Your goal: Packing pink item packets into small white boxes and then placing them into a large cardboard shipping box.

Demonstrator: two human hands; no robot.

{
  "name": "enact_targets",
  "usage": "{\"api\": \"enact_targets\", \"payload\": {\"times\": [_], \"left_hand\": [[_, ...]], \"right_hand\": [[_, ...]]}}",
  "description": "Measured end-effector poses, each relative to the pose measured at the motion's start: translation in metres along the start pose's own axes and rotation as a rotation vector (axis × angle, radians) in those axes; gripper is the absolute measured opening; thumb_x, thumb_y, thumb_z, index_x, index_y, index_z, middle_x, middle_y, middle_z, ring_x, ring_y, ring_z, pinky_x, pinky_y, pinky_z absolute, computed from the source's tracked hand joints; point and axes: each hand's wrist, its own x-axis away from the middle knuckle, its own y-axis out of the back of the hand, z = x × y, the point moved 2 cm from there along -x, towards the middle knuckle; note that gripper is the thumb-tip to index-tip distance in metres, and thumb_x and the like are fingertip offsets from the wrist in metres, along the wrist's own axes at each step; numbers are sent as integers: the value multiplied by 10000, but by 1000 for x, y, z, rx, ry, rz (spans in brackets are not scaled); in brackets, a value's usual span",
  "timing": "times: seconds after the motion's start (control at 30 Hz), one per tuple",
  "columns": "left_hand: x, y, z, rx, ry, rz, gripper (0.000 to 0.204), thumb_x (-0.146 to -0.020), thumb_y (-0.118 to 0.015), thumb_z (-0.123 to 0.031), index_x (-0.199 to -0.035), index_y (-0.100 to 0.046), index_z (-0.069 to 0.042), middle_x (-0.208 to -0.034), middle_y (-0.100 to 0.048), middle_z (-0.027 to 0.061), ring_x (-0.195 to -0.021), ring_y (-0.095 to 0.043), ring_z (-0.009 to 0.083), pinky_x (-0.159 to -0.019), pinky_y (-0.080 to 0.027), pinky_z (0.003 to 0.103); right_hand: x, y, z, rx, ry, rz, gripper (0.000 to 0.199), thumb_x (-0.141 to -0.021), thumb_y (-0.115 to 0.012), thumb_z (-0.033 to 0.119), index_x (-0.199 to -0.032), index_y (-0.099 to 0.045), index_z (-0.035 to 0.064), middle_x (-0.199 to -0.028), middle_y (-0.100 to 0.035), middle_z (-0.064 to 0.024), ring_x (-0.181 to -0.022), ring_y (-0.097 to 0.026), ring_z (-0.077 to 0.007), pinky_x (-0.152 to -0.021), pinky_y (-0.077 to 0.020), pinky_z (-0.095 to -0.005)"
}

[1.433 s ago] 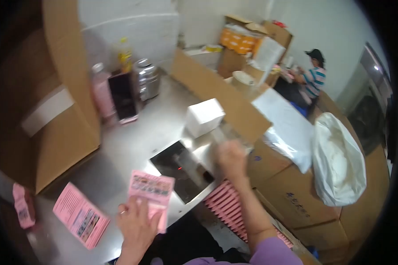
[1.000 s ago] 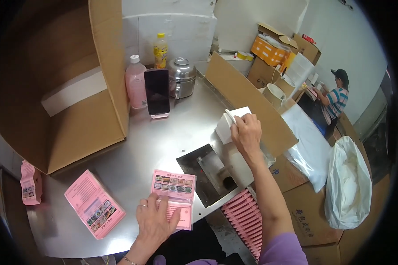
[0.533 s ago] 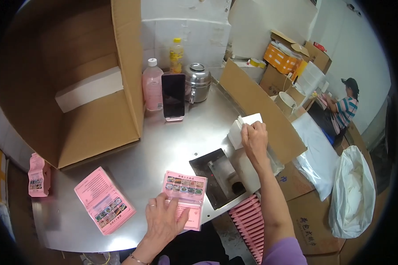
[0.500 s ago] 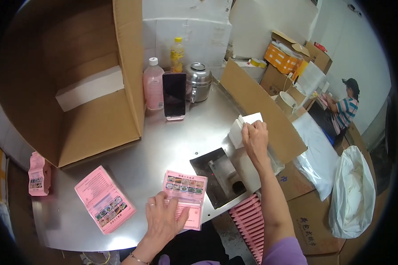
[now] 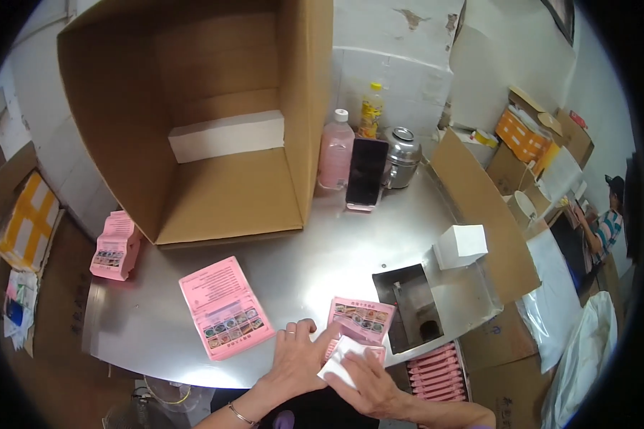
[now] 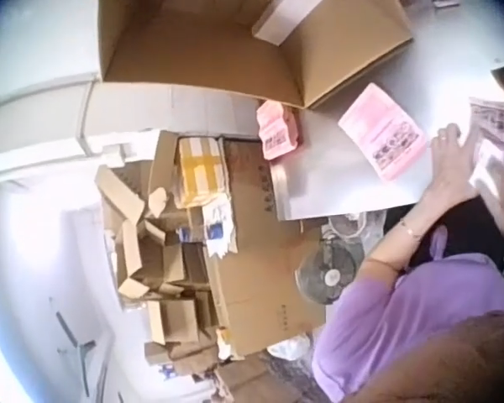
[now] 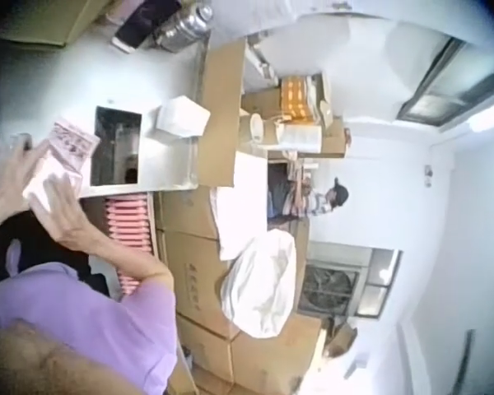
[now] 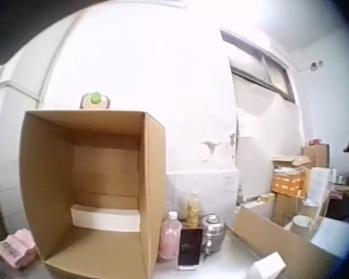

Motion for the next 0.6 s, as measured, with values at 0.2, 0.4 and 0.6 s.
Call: {"api": "enact_targets", "payload": {"times": [0.2,0.4,0.6], "left_hand": [[-13,-23,-24,48,-27,-181,716,-815,-657,-148,-1480,-405,-61,-970,-568,198,-839,-590,341,-716,-453,462],[20,8,-10,312,-116,52,545,-841,-685,-110,-1362,-537,-49,-997,-609,190,-874,-605,331,-802,-489,417],[30,48,19,214,-73,-409,290,-672,-644,43,-951,-657,-37,-1022,-617,173,-941,-600,374,-803,-485,444]], "right_hand": [[-46,-50,-95,29,-475,-57,343,-843,-603,162,-1146,-617,2,-932,-598,-204,-988,-584,-389,-1077,-239,-729],[31,-56,-154,-152,-865,-155,187,-855,-608,180,-928,-640,10,-918,-661,-261,-907,-648,-432,-800,-501,-527],[-5,21,-146,4,-907,-113,149,-887,-614,176,-805,-681,71,-807,-694,-184,-760,-682,-392,-686,-543,-469]]}}
